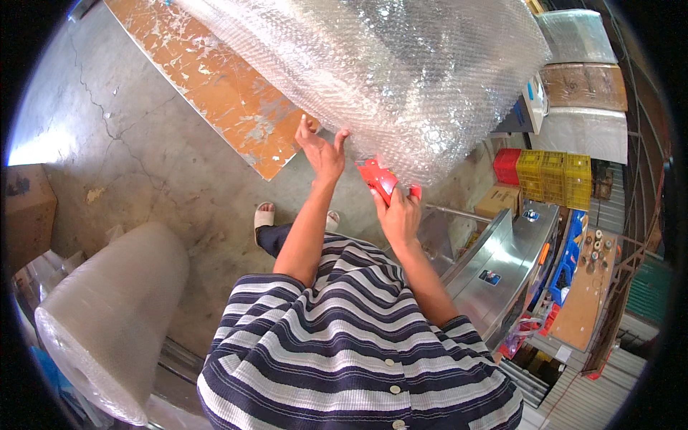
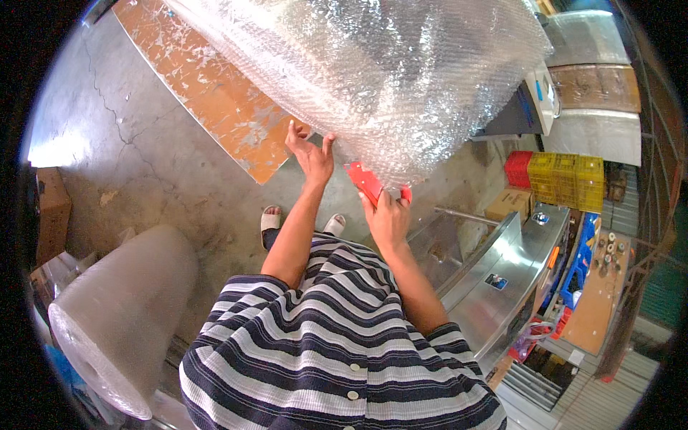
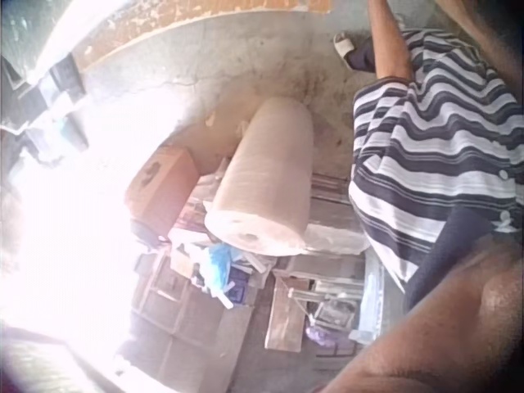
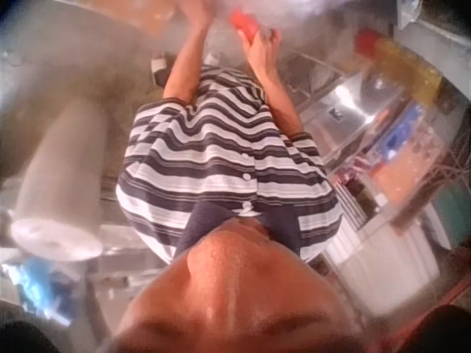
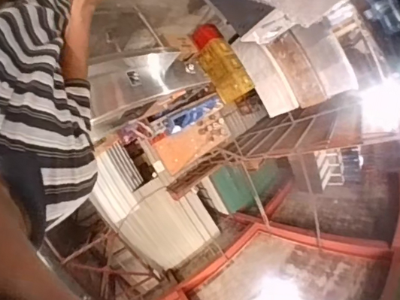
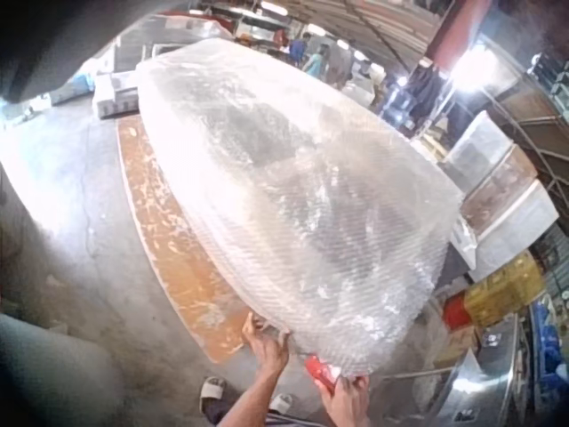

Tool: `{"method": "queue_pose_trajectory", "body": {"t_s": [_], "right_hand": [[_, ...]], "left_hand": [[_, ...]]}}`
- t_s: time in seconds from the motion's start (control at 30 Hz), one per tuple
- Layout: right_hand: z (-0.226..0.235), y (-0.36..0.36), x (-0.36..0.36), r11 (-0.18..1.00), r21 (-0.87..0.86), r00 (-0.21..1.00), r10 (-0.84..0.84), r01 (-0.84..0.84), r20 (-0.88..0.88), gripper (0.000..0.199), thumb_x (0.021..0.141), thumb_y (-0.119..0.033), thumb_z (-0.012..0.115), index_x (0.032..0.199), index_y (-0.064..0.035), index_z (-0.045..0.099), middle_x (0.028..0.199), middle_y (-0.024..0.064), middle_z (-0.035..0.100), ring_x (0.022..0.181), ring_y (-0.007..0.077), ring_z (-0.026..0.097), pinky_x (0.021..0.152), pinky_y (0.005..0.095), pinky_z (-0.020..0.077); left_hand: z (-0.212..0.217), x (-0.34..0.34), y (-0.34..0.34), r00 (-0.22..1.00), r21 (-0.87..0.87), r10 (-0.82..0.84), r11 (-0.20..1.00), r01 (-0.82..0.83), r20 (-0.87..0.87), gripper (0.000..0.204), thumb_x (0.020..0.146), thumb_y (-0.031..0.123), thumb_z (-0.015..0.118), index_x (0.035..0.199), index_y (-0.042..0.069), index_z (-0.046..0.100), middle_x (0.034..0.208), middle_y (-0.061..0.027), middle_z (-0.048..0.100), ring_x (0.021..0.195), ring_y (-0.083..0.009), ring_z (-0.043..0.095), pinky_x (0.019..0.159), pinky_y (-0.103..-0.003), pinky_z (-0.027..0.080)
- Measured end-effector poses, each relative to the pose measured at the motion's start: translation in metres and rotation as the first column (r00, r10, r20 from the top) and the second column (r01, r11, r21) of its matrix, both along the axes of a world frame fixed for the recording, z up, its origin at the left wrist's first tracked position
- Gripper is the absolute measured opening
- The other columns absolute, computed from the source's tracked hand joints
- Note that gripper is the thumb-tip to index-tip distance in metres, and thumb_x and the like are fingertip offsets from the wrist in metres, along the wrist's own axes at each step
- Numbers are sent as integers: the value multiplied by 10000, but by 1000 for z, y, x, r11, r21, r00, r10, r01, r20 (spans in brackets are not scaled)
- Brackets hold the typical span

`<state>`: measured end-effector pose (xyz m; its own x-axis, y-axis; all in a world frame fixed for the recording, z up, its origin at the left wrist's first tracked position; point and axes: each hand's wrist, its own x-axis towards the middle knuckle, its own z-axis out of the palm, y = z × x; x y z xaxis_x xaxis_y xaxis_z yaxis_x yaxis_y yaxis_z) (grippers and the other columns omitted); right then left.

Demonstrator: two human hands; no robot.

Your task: The person wraps a large rectangular object with bubble wrap and secures it with packing tape. They smooth the wrap, apply tape along the edges, and rotate the object to cover all sides.

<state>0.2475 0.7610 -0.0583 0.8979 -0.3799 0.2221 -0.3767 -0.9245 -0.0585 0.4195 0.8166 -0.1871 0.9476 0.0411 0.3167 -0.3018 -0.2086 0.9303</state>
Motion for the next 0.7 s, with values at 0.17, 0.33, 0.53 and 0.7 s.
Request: {"method": "queue_pose_trajectory", "body": {"t_s": [0.17,0.33,0.53,0.7], "right_hand": [[6,-54,8,941,-151,946,316,-303,71,425,864,-427,776,915,-14,690,876,188,732,787,384,699,825,462,542],[8,-93,19,877,-134,878,473,-461,73,425,854,-470,771,1049,-93,748,903,112,749,825,359,702,888,453,543],[9,-119,11,864,-120,872,486,-489,-55,498,845,-539,745,905,-46,711,703,140,686,686,363,677,715,437,573],[8,-125,12,854,-113,851,518,-508,85,522,839,-557,736,841,-39,677,628,136,651,603,359,651,623,436,559]], "left_hand": [[-7,1,-5,998,254,67,965,-67,9,939,961,564,613,1584,29,159,1225,-238,482,1122,-386,468,984,-492,404],[16,-7,12,982,355,98,934,-33,-164,1004,917,606,646,1593,31,175,1167,-253,512,1053,-411,500,949,-508,416],[40,-48,30,933,338,126,941,-6,-336,575,958,529,621,1183,0,594,1081,-209,614,1050,-393,588,906,-478,469],[43,-107,48,865,452,-73,828,330,-497,342,938,335,626,922,-1,692,902,-240,707,885,-429,686,805,-497,534]]}}
